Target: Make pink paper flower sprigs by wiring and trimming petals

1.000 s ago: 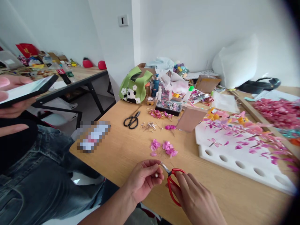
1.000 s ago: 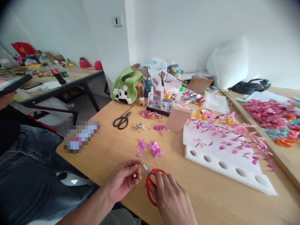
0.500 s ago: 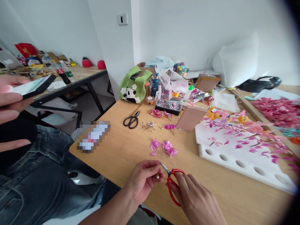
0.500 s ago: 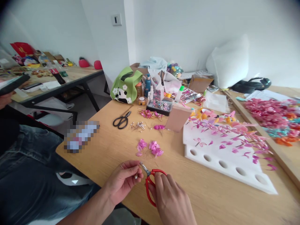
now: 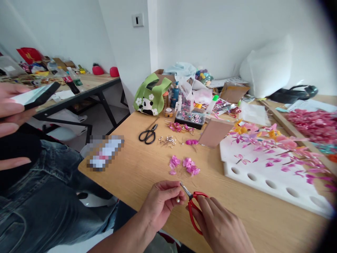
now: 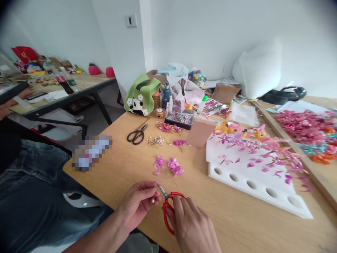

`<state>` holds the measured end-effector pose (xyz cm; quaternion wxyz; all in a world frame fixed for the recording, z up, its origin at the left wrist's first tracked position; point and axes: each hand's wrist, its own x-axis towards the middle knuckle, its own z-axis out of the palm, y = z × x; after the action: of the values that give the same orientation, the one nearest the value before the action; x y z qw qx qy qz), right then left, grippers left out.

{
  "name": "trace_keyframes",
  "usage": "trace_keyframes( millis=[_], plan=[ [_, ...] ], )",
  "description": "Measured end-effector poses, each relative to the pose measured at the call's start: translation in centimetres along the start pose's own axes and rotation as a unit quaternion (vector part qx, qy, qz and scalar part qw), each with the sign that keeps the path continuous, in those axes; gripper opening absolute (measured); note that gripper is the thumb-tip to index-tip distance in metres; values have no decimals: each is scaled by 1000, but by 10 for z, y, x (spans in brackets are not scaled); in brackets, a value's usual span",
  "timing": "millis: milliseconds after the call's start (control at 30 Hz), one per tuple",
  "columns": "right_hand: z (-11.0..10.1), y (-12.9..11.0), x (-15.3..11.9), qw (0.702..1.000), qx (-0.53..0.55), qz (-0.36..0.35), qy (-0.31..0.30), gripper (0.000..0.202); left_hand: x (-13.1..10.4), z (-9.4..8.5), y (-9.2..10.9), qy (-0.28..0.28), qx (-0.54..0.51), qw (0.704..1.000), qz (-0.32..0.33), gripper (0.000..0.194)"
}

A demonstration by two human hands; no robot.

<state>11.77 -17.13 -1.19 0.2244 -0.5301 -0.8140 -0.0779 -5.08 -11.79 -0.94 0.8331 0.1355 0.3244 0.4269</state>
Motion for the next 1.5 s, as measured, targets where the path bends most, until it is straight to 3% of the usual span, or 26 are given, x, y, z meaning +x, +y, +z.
trace_keyframes(
  millis=[300,533,767,933,1167,1500],
  plan=[
    [-1,0,-4,997,64,24,-34,24,0,-1,-1,12,20,1000,6,20],
    [-1,1,-2,1000,4,-6,4,27,-2,1,1,10,21,1000,0,20],
    [-1,1,-6,999,24,-13,23,25,-2,0,1,-5,37,999,-22,22],
    [1,-1,-9,999,27,-15,30,26,-1,-1,1,29,87,996,-14,23],
    [-5,1,-7,995,66,67,29,28,1,-1,2,60,104,993,-18,24],
    [-2,-6,-4,1000,-6,24,17,27,1,2,-2,59,144,988,21,23]
  ],
)
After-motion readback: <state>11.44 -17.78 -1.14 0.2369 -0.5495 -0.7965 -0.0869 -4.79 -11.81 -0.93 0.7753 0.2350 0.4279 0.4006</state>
